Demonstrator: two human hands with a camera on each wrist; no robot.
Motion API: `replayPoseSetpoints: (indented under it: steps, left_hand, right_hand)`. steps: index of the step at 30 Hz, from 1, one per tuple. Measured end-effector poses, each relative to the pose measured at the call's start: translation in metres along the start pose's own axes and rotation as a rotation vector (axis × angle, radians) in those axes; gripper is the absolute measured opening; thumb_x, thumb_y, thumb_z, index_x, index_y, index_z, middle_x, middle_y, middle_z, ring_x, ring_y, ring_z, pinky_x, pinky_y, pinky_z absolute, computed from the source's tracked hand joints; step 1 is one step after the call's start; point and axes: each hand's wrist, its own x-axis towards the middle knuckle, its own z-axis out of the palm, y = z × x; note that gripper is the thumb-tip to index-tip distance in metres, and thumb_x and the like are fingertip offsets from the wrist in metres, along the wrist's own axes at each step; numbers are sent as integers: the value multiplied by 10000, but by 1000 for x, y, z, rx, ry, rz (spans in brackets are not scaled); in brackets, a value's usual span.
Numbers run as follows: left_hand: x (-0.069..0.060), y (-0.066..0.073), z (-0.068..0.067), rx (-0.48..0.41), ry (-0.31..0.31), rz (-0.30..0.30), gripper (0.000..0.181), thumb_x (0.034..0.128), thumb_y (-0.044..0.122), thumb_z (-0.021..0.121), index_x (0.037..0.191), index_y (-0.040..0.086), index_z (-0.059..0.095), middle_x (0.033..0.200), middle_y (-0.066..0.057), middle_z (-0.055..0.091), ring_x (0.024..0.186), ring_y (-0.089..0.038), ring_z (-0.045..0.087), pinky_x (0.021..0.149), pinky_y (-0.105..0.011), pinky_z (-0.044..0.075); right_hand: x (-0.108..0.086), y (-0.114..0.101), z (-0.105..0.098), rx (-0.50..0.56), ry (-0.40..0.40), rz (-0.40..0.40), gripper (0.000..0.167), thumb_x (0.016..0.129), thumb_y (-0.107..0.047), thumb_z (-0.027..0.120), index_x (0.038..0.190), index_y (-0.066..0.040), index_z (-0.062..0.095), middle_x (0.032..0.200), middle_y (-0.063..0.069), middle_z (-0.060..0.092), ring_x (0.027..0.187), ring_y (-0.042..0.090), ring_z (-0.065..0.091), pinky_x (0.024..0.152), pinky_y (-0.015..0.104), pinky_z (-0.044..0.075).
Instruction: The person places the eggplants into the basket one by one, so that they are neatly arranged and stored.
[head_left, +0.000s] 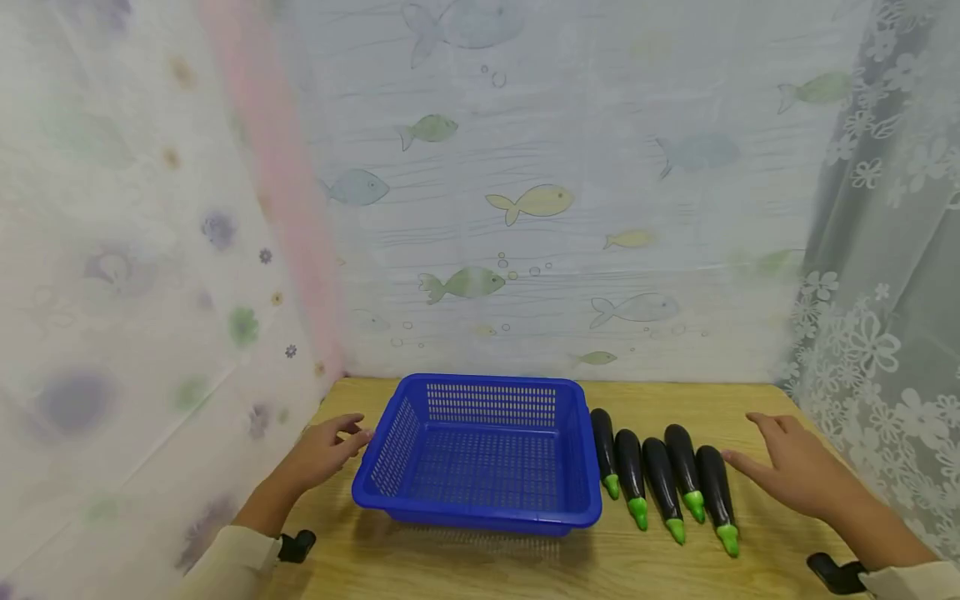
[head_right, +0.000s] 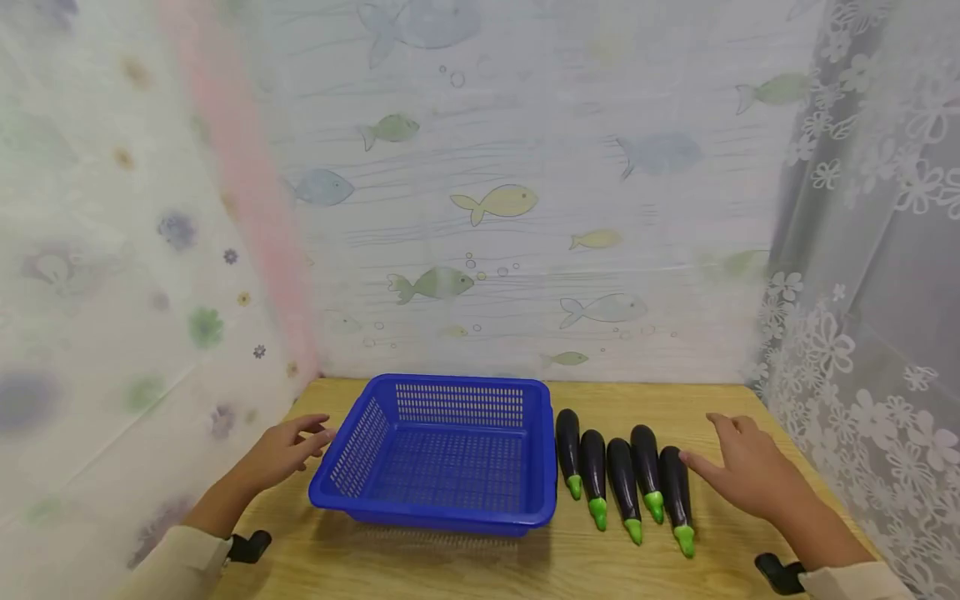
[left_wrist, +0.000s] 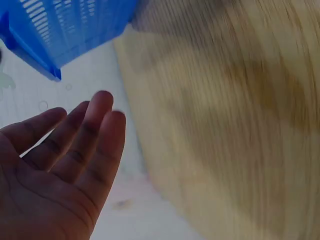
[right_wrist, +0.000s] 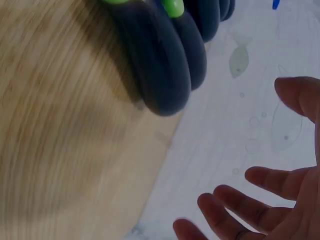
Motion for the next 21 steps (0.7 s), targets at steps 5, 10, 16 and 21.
replayPoseSetpoints:
  steps: [5, 10, 16, 21]
  left_hand:
    - [-1, 3, 14, -266, -29, -54, 700, 1002, 489, 645, 1511, 33, 495, 1345, -197, 638, 1031, -225, 702, 689, -357, 644]
    - [0, 5, 22, -434, -39, -88, 658, 1018, 409, 646, 1522, 21, 478, 1406, -243, 609, 1131, -304, 696, 740, -421, 654]
    - [-2, 2, 28, -595, -55, -121, 684, 1008, 349, 669, 1540, -8, 431, 1522, -267, 504, 1228, -336, 654, 838, -476, 643]
    - [-3, 2, 31, -688, -78, -102, 686, 1019, 296, 655, 1560, -23, 380, 1546, -295, 458, 1198, -316, 664, 861, -487, 636]
  right_hand:
    - [2, -4, 6, 79, 1, 22, 820, 1009, -496, 630, 1390, 205, 441, 1217, 414, 566, 965, 473, 649, 703, 548, 567]
    - [4, -6, 14, 138, -51, 61, 816, 1002, -482, 642, 1374, 220, 455, 1175, 384, 633, 968, 457, 676, 713, 531, 585]
    - [4, -3, 24, 331, -156, 168, 828, 1019, -474, 620, 1425, 214, 400, 1188, 353, 631, 861, 315, 700, 663, 445, 606]
    - [6, 6, 34, 554, -241, 284, 891, 1014, -487, 621, 1456, 231, 334, 1315, 419, 539, 947, 283, 719, 708, 408, 648]
